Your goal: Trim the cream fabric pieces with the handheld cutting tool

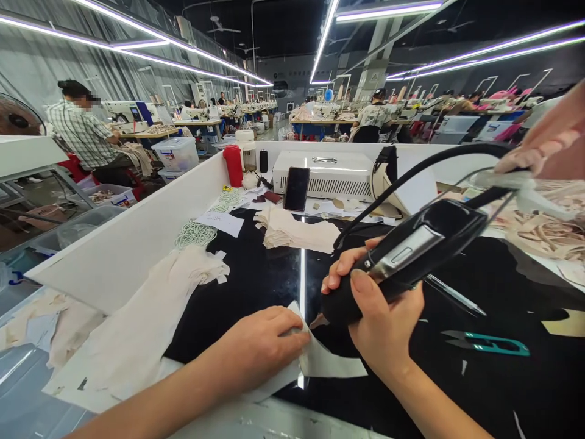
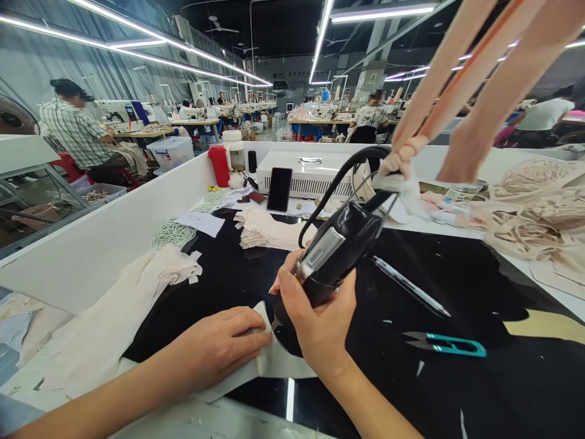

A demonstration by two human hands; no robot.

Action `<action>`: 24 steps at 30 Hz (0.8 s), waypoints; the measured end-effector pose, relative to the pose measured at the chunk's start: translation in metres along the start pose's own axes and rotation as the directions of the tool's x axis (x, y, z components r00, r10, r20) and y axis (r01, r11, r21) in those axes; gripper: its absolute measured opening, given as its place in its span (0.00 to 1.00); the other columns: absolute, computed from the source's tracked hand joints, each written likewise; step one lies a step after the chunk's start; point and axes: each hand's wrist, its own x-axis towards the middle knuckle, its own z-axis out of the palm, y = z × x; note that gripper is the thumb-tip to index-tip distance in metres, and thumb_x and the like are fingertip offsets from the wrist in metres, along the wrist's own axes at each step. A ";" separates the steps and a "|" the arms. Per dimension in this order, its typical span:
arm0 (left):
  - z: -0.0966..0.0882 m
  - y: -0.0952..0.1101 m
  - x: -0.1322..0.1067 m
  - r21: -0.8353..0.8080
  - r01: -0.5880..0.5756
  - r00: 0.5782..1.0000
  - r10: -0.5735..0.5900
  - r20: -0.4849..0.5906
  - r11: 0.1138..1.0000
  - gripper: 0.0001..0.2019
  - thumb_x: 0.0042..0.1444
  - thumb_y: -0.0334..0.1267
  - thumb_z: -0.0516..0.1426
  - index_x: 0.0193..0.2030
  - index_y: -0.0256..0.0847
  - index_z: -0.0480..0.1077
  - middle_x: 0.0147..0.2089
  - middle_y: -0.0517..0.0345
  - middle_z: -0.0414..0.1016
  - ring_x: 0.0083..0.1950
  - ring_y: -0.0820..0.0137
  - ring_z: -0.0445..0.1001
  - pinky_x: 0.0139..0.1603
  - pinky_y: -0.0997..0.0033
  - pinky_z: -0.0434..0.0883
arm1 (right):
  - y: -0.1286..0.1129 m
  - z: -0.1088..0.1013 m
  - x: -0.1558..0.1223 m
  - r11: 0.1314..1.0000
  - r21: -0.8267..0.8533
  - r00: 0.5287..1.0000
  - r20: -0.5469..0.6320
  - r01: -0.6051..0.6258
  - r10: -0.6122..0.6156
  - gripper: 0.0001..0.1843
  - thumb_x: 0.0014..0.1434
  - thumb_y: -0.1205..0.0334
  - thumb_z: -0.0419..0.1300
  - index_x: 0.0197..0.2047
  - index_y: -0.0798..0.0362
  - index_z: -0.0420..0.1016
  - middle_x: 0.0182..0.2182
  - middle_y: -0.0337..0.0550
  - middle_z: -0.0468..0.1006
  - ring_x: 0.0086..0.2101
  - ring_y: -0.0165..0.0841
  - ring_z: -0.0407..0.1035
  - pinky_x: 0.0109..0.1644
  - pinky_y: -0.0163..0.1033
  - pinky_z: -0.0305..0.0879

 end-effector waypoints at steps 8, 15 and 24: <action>0.000 0.000 -0.005 0.053 -0.016 0.999 0.014 0.040 0.998 0.12 0.71 0.25 0.54 0.55 0.37 0.73 0.53 0.48 0.76 0.48 0.62 0.77 0.51 0.62 0.80 | 0.001 0.003 -0.003 1.000 -0.016 1.000 -0.018 -0.005 0.004 0.15 0.63 0.62 0.70 0.45 0.44 0.67 0.32 0.31 0.78 0.26 0.30 0.73 0.30 0.39 0.75; 0.001 -0.004 -0.009 0.094 -0.081 0.997 0.080 0.016 0.992 0.13 0.74 0.27 0.51 0.58 0.37 0.73 0.55 0.45 0.75 0.53 0.60 0.77 0.60 0.55 0.78 | -0.005 -0.001 -0.006 1.000 -0.020 1.000 -0.025 0.010 -0.011 0.16 0.61 0.59 0.72 0.45 0.44 0.68 0.32 0.31 0.77 0.26 0.30 0.73 0.30 0.38 0.74; -0.002 -0.006 -0.012 0.093 -0.046 0.997 0.039 0.071 0.995 0.14 0.72 0.26 0.54 0.59 0.40 0.73 0.57 0.46 0.76 0.55 0.61 0.78 0.60 0.58 0.79 | -0.008 0.000 -0.008 0.999 -0.042 0.999 -0.039 -0.025 0.023 0.17 0.62 0.59 0.72 0.47 0.44 0.67 0.32 0.31 0.77 0.26 0.31 0.73 0.29 0.39 0.74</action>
